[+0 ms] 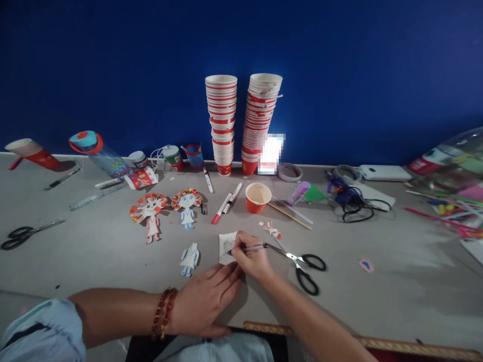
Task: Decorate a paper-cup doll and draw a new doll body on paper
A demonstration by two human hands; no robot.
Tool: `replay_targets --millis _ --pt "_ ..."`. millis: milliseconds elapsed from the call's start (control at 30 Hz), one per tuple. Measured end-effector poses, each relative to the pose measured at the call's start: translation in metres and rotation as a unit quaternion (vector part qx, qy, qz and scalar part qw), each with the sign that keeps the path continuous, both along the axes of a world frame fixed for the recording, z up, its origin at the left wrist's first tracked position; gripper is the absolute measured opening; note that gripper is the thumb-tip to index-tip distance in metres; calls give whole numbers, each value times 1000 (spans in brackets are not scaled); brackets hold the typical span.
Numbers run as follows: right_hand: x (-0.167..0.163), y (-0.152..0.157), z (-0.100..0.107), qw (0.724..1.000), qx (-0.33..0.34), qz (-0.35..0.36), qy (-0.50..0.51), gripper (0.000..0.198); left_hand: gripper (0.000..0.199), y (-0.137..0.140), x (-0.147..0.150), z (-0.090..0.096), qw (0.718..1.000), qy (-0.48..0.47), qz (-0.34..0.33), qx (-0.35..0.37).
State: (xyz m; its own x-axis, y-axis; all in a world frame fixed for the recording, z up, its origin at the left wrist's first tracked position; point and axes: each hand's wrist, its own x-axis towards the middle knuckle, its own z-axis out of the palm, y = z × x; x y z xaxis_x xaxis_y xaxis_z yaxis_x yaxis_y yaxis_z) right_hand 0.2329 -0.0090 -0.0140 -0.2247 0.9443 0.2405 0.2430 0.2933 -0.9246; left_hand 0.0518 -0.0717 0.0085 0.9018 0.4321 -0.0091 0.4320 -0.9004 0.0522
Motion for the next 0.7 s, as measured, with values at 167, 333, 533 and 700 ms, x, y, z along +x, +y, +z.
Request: replay_targets --millis 167,333,533,700 --pt "1 0 -3 998 -12 -45 40 16 91 -1 0 2 1000 4 1 -1" --pt "2 1 -7 995 -41 -66 68 12 92 0 0 3 1000 7 3 -15" --pt "2 2 -10 994 -61 -62 59 4 89 0 0 5 1000 10 4 -14" --pt "2 4 -11 997 -46 -54 40 6 90 -1 0 5 1000 10 3 -10"
